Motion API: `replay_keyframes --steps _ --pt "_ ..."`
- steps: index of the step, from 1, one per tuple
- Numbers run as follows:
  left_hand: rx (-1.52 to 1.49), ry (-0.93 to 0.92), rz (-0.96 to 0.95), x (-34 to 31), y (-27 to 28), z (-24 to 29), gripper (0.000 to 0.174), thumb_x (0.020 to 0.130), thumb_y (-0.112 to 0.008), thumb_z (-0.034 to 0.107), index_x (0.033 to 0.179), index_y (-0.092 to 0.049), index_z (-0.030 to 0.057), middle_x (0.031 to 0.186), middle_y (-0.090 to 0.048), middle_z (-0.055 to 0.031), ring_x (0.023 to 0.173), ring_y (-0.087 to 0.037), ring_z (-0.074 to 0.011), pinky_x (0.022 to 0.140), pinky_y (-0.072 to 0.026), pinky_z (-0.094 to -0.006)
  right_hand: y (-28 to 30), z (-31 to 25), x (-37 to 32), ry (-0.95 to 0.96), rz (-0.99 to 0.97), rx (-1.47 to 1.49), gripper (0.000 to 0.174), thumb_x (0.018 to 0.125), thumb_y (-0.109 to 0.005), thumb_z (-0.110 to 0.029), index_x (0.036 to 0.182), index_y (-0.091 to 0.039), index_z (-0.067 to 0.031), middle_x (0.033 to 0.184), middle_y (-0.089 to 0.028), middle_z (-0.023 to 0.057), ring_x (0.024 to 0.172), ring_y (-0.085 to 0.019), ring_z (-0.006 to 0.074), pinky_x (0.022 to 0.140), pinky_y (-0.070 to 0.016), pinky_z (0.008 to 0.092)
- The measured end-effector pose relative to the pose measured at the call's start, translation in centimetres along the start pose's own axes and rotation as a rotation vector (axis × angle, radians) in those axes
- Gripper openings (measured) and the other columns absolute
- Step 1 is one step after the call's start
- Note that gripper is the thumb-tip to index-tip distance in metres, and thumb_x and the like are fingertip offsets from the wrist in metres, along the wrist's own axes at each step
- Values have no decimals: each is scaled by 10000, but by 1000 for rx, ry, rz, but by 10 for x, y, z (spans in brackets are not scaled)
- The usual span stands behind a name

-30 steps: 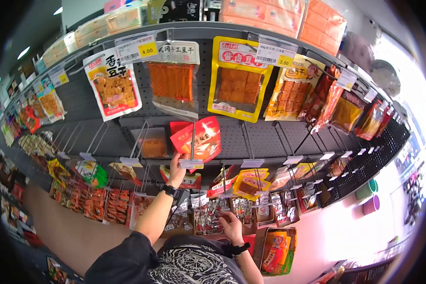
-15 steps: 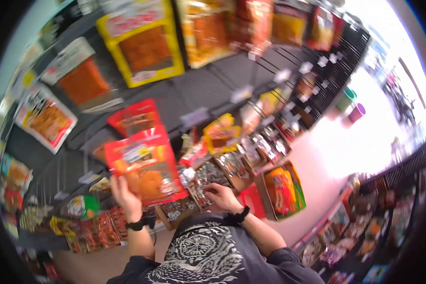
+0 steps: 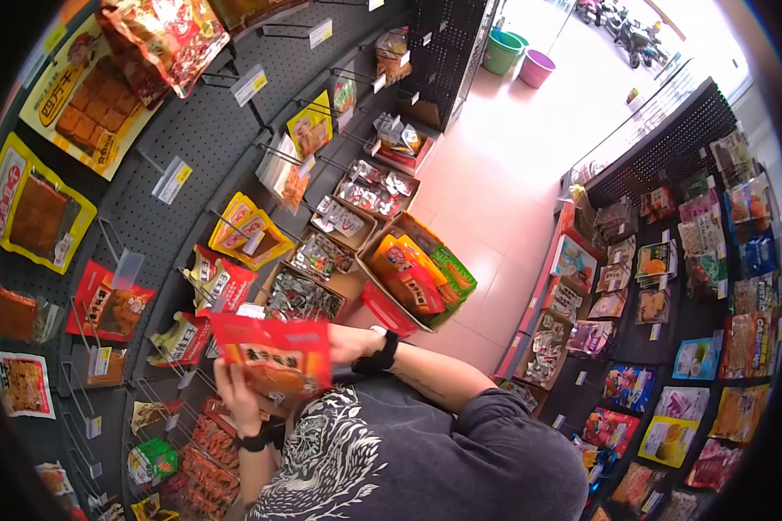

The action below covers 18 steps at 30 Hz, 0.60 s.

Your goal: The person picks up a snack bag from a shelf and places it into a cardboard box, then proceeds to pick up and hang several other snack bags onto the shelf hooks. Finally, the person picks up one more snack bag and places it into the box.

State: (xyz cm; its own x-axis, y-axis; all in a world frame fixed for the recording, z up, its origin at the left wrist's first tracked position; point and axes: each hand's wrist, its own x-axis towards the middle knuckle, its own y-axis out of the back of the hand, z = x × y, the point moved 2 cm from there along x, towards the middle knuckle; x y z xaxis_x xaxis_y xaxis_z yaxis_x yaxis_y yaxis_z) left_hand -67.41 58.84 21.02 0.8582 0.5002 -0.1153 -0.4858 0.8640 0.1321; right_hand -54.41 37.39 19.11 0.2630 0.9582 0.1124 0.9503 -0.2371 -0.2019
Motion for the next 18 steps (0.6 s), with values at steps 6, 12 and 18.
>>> replay_keyframes --steps 6,12,18 --pt "-476 25 -227 38 -90 4 453 935 -417 364 1120 -500 -41 1036 -597 -147 905 -603 -191 805 -493 -312 28 -42 -69 186 148 399 1125 651 -766 -534 1452 -153 -36 1461 -296 174 1351 -284 304 1079 -264 426" --pt "23 -239 -462 33 -160 40 358 774 -697 53 1088 -535 1 1084 -615 -110 953 -607 -168 827 -476 -291 63 -41 -98 -155 771 -476 326 826 -629 -72 1150 -598 -71 932 -680 111 817 -672 199 726 -529 294" --pt "210 -84 -465 46 -140 10 316 871 -594 58 1172 -525 -8 1122 -603 -124 998 -604 -185 837 -475 -281 113 2 -164 -267 1141 -393 177 839 -621 -42 1008 -632 10 897 -683 84 761 -633 122 691 -514 260"
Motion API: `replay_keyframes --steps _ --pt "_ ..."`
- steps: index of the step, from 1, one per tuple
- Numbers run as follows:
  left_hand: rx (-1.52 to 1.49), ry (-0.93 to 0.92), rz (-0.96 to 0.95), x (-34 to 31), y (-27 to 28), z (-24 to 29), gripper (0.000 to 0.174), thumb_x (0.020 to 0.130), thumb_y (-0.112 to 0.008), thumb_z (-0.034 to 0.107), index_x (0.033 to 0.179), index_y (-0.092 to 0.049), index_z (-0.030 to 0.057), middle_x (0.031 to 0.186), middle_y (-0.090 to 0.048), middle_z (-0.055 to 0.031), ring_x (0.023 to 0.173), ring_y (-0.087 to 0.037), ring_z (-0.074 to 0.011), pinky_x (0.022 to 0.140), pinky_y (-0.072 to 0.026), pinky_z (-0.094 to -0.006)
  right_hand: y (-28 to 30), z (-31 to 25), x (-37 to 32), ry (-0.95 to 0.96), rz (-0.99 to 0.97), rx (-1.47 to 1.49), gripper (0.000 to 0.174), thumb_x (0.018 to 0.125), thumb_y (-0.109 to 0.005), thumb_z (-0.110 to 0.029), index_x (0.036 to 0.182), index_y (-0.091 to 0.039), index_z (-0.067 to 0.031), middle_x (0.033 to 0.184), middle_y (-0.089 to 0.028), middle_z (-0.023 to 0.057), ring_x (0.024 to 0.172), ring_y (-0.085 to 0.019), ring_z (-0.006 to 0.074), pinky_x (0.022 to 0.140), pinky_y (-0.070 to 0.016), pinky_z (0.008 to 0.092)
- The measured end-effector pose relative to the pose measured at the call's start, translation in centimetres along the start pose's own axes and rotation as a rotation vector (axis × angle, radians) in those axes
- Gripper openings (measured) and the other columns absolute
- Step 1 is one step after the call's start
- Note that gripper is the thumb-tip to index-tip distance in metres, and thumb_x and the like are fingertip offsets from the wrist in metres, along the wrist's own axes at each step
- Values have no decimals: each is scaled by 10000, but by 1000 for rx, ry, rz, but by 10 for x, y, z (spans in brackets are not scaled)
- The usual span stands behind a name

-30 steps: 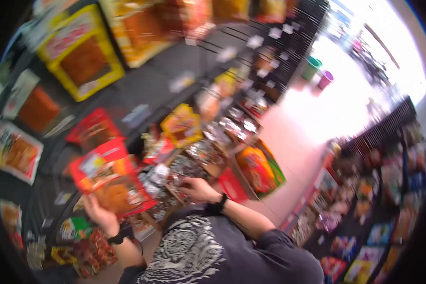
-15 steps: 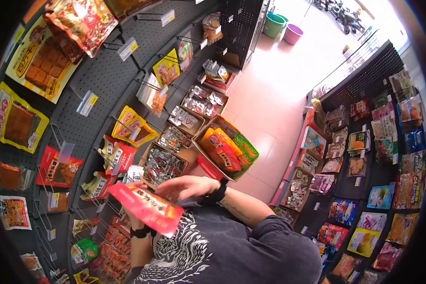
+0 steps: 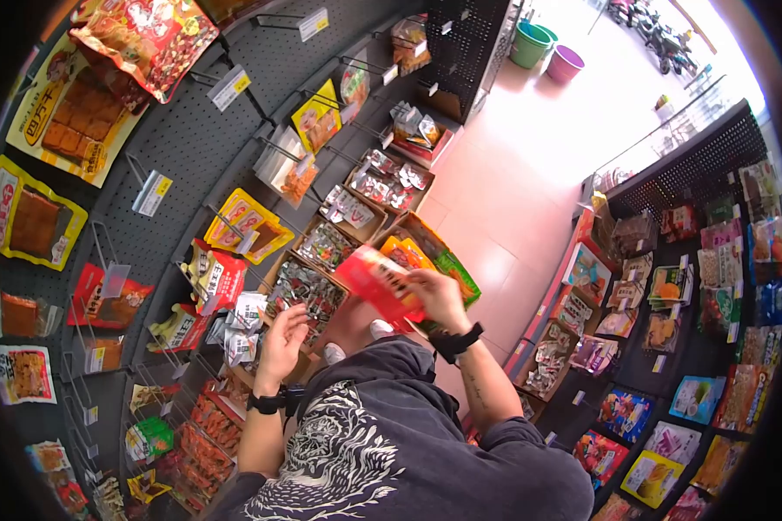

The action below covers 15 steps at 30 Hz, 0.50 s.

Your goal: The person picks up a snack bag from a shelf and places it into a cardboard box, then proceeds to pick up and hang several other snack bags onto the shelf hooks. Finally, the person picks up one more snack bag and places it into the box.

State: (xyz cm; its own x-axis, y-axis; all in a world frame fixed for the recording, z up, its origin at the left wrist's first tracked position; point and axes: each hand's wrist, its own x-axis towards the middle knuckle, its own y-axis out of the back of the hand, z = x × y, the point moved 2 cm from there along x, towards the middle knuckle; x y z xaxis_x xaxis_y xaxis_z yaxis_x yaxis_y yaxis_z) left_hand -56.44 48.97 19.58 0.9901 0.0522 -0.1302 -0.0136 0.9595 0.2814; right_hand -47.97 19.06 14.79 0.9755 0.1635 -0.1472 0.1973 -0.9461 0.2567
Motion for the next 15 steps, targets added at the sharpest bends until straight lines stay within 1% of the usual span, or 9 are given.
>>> replay_keyframes --steps 5,7,8,9,10,11,12,13,15 --pt "-46 170 89 -32 46 -52 288 893 -586 101 1160 -538 4 1031 -635 -113 933 -624 -184 790 -491 -280 9 163 25 -181 131 182 240 855 -602 -77 1078 -593 13 919 -671 61 807 -598 98 696 -480 243" --pt "95 140 131 -48 61 -73 271 882 -593 107 1138 -559 26 966 -643 -112 853 -633 -180 758 -496 -284 5 201 18 -414 48 -88 215 858 -580 -74 1062 -593 -4 920 -653 62 832 -597 129 734 -481 265" --pt "152 180 115 -56 64 -63 258 867 -607 131 1105 -578 36 928 -642 -108 805 -633 -184 731 -500 -305 5 209 9 -373 11 -391 213 866 -557 -102 1054 -596 -12 936 -660 79 846 -613 156 725 -488 288" --pt "211 109 146 -63 69 -58 240 860 -613 151 1070 -591 38 898 -644 -102 791 -633 -194 725 -500 -324 18 291 9 -230 -43 -715 233 895 -516 -116 1093 -578 -8 994 -656 106 885 -624 195 739 -500 312" --pt "192 192 163 -70 76 -37 247 848 -626 154 1061 -590 36 898 -647 -106 797 -638 -203 731 -501 -333 3 275 6 -451 82 216 241 937 -430 -134 1129 -553 -55 1144 -604 113 974 -589 243 796 -488 421" --pt "207 92 191 -78 87 -49 250 846 -633 151 1063 -587 36 921 -646 -120 826 -645 -212 732 -500 -328 -10 223 6 -482 -149 926 270 950 -405 -113 1196 -492 -43 1190 -582 121 988 -593 248 789 -502 416" --pt "162 67 259 -84 96 -62 245 847 -639 154 1056 -590 36 915 -645 -125 856 -652 -224 736 -498 -330 -31 161 -4 -200 97 637 233 957 -430 -158 1118 -551 -41 1072 -630 113 871 -622 213 718 -522 355" --pt "129 106 309 -86 112 -58 243 859 -631 175 1059 -592 44 920 -653 -122 866 -657 -231 741 -499 -327 -11 271 22 -338 0 490 228 952 -477 -208 1007 -604 -26 908 -662 94 740 -623 175 645 -517 288" --pt "193 137 369 -95 149 -70 246 875 -613 205 1068 -593 54 949 -659 -124 847 -660 -237 748 -501 -323 -7 256 32 -362 169 -195 398 890 -582 -354 944 -623 38 818 -660 100 692 -601 168 656 -496 302"
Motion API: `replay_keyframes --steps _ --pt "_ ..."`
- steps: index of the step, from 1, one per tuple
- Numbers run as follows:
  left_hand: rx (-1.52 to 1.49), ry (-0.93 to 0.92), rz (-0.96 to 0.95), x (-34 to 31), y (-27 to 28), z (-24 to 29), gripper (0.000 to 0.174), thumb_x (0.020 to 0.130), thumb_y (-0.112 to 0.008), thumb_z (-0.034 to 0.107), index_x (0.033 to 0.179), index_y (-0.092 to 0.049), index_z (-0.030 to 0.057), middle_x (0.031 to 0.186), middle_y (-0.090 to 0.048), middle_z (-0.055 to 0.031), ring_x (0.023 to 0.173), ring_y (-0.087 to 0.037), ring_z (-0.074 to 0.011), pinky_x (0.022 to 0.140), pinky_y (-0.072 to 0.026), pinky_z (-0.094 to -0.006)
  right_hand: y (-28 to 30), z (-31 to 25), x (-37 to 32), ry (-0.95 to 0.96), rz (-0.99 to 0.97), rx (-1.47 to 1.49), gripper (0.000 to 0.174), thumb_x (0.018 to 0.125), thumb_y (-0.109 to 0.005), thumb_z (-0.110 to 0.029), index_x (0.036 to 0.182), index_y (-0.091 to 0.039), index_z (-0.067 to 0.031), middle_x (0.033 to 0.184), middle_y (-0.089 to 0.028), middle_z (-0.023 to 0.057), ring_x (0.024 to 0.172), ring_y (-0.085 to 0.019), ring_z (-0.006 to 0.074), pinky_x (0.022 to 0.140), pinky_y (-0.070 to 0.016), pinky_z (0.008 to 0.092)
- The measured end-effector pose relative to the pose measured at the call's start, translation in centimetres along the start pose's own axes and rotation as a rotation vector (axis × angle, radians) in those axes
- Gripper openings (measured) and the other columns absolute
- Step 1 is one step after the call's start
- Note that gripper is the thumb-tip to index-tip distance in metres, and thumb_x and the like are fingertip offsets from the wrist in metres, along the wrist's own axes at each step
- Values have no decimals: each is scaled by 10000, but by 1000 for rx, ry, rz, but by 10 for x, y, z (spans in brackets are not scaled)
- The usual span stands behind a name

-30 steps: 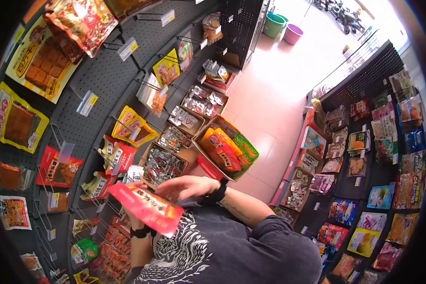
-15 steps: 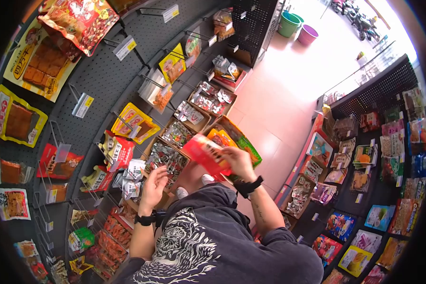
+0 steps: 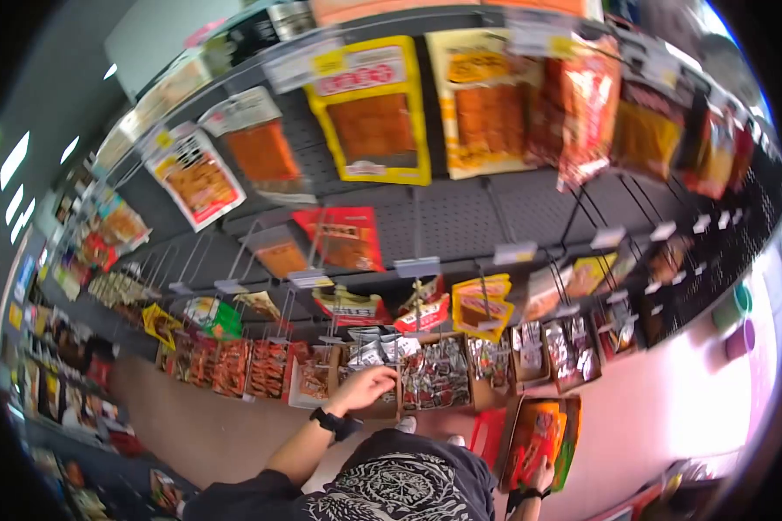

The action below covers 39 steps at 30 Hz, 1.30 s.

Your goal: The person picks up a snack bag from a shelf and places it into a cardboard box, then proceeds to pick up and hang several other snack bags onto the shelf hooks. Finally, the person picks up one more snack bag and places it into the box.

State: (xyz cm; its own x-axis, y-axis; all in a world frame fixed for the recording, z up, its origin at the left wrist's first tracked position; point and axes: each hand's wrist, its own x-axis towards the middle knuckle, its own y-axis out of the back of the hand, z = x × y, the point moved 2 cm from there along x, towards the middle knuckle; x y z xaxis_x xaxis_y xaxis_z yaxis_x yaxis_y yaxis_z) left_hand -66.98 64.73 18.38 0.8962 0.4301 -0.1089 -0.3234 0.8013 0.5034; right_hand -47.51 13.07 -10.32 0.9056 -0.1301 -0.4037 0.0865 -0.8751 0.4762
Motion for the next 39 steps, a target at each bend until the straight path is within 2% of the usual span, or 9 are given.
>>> replay_keyframes --steps 6,10,13,17,20,22,27,28,39 --pt "17 -163 614 47 129 -4 347 885 -611 210 1174 -524 38 933 -678 -131 896 -660 -227 738 -518 -315 -54 -141 -3 341 -238 250 254 851 -629 -186 1013 -616 10 908 -635 55 859 -597 140 763 -475 268" --pt "6 -192 763 119 180 -38 552 864 -625 271 1299 -398 19 1274 -487 -203 1033 -587 -318 835 -483 -356 -109 -306 -114 218 -636 411 254 871 -593 -137 1092 -578 -11 892 -635 31 778 -600 110 648 -464 240" --pt "366 -304 1227 157 195 -51 642 823 -670 321 1285 -384 -20 1209 -526 -208 1039 -567 -357 853 -458 -403 -169 -318 -141 345 -763 332 303 876 -598 -142 1143 -572 -3 998 -653 65 884 -619 149 707 -486 261" --pt "18 -17 1034 164 204 -50 532 839 -657 313 1221 -464 -4 1030 -635 -180 901 -627 -307 744 -482 -384 -214 -339 -219 397 -1042 226 303 899 -572 -116 1171 -547 13 1058 -643 89 959 -611 160 825 -475 274" --pt "-149 -276 686 158 198 -53 384 868 -630 294 1121 -547 17 951 -655 -138 783 -648 -260 673 -488 -358 -232 -331 -239 446 -1185 67 291 899 -562 -58 1179 -545 19 1059 -642 96 936 -616 151 842 -482 277" --pt "-291 -303 583 134 186 -33 250 916 -569 225 1048 -599 15 897 -673 -88 755 -632 -160 678 -484 -312 -232 -340 -250 416 -1118 123 278 889 -587 -69 1152 -558 15 1043 -644 77 942 -605 133 835 -478 258" --pt "-440 -380 449 65 171 3 231 930 -543 177 1065 -593 -2 934 -668 -72 820 -595 -110 737 -463 -281 -231 -351 -269 428 -946 251 241 882 -600 -65 1110 -574 8 1038 -640 61 959 -592 111 846 -465 239" --pt "-517 -163 292 40 176 22 203 926 -552 164 1038 -608 3 926 -660 -51 847 -581 -94 753 -453 -266 -231 -348 -271 418 -942 254 241 882 -600 -65 1110 -574 8 1038 -640 61 959 -592 111 846 -465 239" --pt "-906 -111 200 -13 170 36 225 920 -571 166 1078 -597 8 986 -622 2 853 -532 -61 750 -416 -234 -207 -368 -265 281 -1009 548 240 939 -512 -120 1130 -548 20 1066 -635 137 969 -623 194 796 -499 280"
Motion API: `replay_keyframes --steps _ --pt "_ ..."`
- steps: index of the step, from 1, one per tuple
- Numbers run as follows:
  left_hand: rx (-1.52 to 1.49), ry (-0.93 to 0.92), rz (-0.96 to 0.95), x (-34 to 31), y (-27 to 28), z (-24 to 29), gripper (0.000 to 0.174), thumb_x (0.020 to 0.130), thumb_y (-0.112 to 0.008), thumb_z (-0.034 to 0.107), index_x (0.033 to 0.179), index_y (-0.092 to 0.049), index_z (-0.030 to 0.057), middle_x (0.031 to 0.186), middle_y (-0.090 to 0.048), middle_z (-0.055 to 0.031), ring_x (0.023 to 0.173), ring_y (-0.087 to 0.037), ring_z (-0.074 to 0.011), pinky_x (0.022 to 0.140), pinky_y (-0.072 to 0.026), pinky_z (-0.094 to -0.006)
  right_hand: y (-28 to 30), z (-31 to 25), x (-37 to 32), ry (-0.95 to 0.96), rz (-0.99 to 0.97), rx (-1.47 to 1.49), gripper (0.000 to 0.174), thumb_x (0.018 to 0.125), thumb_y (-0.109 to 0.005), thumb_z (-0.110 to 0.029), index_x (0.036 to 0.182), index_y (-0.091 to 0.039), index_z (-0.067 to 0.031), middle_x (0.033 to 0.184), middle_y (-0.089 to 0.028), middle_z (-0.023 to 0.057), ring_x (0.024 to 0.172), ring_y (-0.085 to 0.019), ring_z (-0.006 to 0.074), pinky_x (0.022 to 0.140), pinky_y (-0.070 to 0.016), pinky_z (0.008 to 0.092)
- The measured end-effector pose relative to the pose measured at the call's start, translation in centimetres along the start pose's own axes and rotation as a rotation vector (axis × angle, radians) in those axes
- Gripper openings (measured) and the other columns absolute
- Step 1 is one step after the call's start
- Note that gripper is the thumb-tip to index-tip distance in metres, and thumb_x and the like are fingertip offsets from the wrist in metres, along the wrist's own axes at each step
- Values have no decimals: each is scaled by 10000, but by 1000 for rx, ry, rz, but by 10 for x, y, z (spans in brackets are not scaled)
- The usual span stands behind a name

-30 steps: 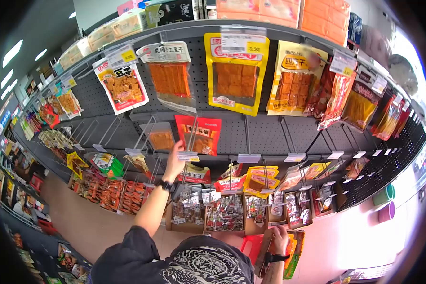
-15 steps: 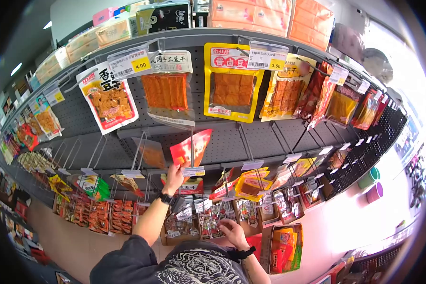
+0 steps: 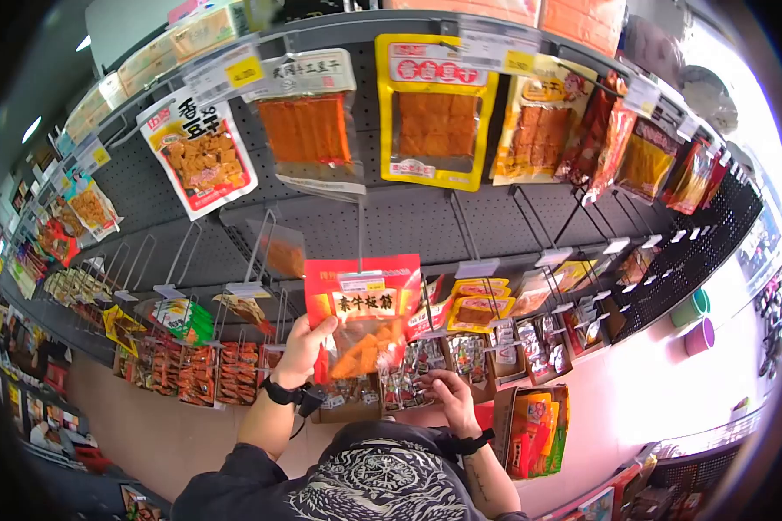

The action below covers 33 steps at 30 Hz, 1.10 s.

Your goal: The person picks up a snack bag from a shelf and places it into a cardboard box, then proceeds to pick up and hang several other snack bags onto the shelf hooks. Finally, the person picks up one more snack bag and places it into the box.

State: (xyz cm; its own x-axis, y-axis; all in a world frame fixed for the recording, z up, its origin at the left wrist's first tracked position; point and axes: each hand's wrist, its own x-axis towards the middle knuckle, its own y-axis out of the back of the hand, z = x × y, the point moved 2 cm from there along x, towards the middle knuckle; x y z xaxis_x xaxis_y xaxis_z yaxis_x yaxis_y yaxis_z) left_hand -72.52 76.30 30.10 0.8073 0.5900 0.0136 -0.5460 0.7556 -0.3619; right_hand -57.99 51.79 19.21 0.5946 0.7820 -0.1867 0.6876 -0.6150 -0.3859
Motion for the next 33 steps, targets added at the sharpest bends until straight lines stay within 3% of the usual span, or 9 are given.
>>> replay_keyframes --steps 3,9,13,15,17,19,23,31,33 --pt "10 -42 -26 5 -7 -9 231 920 -571 176 1078 -601 10 997 -623 -5 873 -544 -75 765 -417 -231 17 -2 -7 -76 -12 -72 233 939 -502 -109 1127 -541 25 1056 -622 142 952 -622 215 781 -523 306" --pt "-9 -228 282 2 -18 -11 212 917 -574 184 1052 -590 21 945 -625 -22 832 -575 -106 757 -444 -254 72 -21 -39 -61 -3 -118 234 918 -551 -101 1118 -567 19 1019 -653 100 930 -616 146 797 -488 265" --pt "56 -270 325 3 -17 -15 176 918 -576 199 1000 -586 44 828 -604 7 690 -549 -67 616 -414 -216 118 -21 -64 -71 53 -131 241 917 -550 -103 1123 -568 21 999 -656 86 915 -619 149 778 -493 273" --pt "116 -185 281 -1 -5 -33 206 940 -525 199 1055 -579 36 914 -624 -26 815 -605 -129 751 -459 -259 141 -22 -76 -93 112 -148 248 917 -553 -112 1124 -572 23 984 -655 80 903 -617 140 771 -492 269" --pt "84 -268 446 -3 -41 -25 237 950 -501 202 1105 -551 30 963 -615 -35 841 -601 -137 762 -464 -270 161 -24 -84 -92 133 -215 221 925 -543 -118 1095 -572 21 994 -639 86 910 -609 146 767 -503 271" --pt "-15 -354 410 3 -30 -30 266 951 -505 213 1150 -513 36 1006 -609 -61 863 -606 -151 751 -484 -303 174 -29 -92 -100 161 -185 209 927 -538 -113 1087 -575 16 994 -639 80 902 -610 144 767 -500 268" --pt "-81 -340 275 19 -6 -41 370 972 -444 245 1267 -411 25 1174 -555 -108 1044 -567 -239 892 -457 -395 197 -29 -95 -124 154 -121 231 922 -545 -129 1111 -584 -1 1009 -651 53 909 -606 115 751 -484 248" --pt "-249 -464 322 26 -2 -65 430 945 -492 336 1270 -453 56 1210 -559 -64 1104 -540 -228 960 -411 -395 205 -29 -77 -132 95 -149 214 914 -562 -127 1074 -588 12 949 -662 69 859 -615 123 728 -490 258" --pt "-396 -405 222 19 -5 -66 418 944 -494 326 1265 -461 60 1212 -559 -68 1107 -541 -234 954 -416 -400 205 -32 -72 -137 82 -205 219 909 -571 -135 1066 -593 16 951 -661 68 852 -608 120 738 -489 258"
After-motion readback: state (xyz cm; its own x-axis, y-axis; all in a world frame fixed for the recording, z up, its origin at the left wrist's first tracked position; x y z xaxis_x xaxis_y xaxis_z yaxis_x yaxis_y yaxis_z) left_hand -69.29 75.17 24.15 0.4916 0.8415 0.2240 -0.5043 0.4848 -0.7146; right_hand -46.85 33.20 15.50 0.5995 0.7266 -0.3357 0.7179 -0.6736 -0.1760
